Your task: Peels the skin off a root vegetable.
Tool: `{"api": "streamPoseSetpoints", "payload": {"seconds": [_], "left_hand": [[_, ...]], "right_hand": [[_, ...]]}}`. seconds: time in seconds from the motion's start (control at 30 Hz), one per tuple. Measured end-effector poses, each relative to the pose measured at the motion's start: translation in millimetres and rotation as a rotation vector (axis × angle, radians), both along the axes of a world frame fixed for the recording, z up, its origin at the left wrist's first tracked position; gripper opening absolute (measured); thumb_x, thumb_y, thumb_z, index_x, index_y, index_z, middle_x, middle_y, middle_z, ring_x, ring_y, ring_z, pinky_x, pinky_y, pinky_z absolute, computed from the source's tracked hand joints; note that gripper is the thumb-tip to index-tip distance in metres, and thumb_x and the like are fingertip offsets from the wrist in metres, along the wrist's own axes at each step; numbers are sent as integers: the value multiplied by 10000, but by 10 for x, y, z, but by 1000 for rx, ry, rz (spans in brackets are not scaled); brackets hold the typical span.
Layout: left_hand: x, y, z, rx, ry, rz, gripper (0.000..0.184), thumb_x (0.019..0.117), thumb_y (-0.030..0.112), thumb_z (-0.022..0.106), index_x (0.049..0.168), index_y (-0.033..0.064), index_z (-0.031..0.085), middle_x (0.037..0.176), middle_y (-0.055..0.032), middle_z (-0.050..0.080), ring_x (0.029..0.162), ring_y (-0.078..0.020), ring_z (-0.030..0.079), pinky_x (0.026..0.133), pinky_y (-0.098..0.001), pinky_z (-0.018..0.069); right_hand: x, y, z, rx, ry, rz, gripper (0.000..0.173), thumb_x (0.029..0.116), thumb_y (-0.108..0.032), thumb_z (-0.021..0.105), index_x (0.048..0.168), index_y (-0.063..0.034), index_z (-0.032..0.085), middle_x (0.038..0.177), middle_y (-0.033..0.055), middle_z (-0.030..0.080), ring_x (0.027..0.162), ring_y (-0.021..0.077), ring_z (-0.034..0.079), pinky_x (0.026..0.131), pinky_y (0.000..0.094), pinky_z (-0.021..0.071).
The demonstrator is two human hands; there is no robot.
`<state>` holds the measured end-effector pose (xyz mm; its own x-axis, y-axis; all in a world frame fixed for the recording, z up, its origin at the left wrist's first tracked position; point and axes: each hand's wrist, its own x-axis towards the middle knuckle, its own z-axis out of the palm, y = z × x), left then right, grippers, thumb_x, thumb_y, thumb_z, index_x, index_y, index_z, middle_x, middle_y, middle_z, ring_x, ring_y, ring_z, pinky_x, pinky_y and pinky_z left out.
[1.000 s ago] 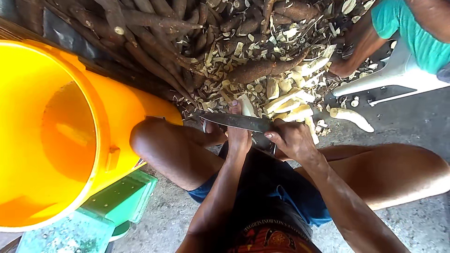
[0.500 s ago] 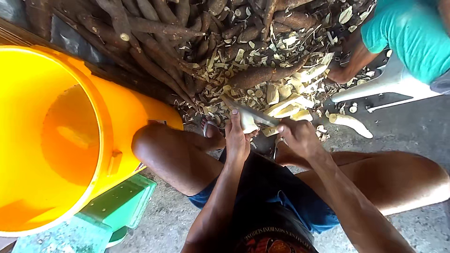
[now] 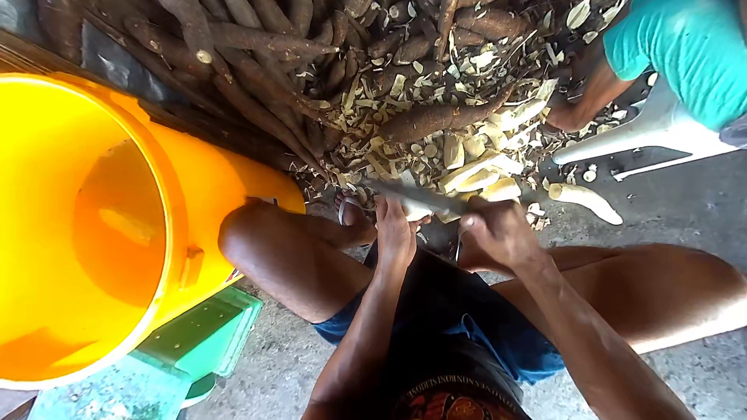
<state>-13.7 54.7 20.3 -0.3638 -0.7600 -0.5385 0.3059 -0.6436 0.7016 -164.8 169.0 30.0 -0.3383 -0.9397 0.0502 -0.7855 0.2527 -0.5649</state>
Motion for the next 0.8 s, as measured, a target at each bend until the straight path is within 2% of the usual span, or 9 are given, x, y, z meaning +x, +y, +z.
{"api": "streamPoseSetpoints", "payload": {"seconds": [0.07,0.13,0.2,0.3,0.37,0.43,0.53,0.73,0.8], "left_hand": [[-14,1,-16,-7,37,-12,342,1090,426,426,1208,161,608,987,-31,694,843,-132,698,731,-309,610],[6,9,39,24,31,-23,341,1102,400,393,1167,137,600,906,-61,688,703,-150,688,601,-291,603],[48,6,99,22,48,-53,408,1107,414,367,1153,83,602,884,-109,686,662,-180,688,557,-296,600],[53,10,121,70,61,-53,439,1108,417,354,1193,58,592,925,-150,691,711,-216,706,594,-319,611],[-14,-13,92,174,63,-5,418,1110,415,345,1185,73,574,935,-139,675,723,-225,698,611,-342,613],[-39,-2,8,197,98,55,348,1113,389,329,1160,125,551,942,-89,671,768,-195,691,647,-352,602],[-2,47,-218,83,164,28,392,1093,478,362,1275,201,571,1089,-25,660,959,-136,663,795,-334,584],[-67,95,-216,9,61,15,388,1089,475,390,1289,208,589,1129,-11,662,1029,-123,653,872,-344,570],[-85,76,-174,-16,0,13,395,1088,497,381,1240,212,606,1080,6,665,983,-97,656,838,-316,572]], "right_hand": [[73,-32,24,-10,122,58,825,983,-761,270,734,-60,626,539,97,547,499,292,609,429,491,465],[-75,-7,-79,168,202,-31,822,990,-741,286,798,-37,663,587,157,600,564,388,654,479,568,495],[-320,-17,-180,322,188,-151,803,1004,-726,297,831,-26,652,632,192,614,632,441,668,533,616,505],[-295,1,-144,189,115,-161,809,990,-754,219,727,-75,571,536,98,503,512,327,580,451,524,437],[-105,-6,15,77,62,-93,810,985,-759,234,720,-86,598,525,65,501,494,276,571,438,494,440],[72,5,127,30,37,-20,820,979,-769,252,738,-76,619,534,66,518,503,268,586,440,487,445],[240,33,107,13,69,43,831,974,-787,248,734,-79,611,540,75,534,508,269,602,434,473,449],[293,26,10,-4,151,37,830,985,-772,237,720,-74,601,521,75,514,483,268,582,418,445,420],[289,24,-7,1,163,44,843,980,-778,233,724,-69,610,519,77,514,481,269,584,419,444,420]]}}
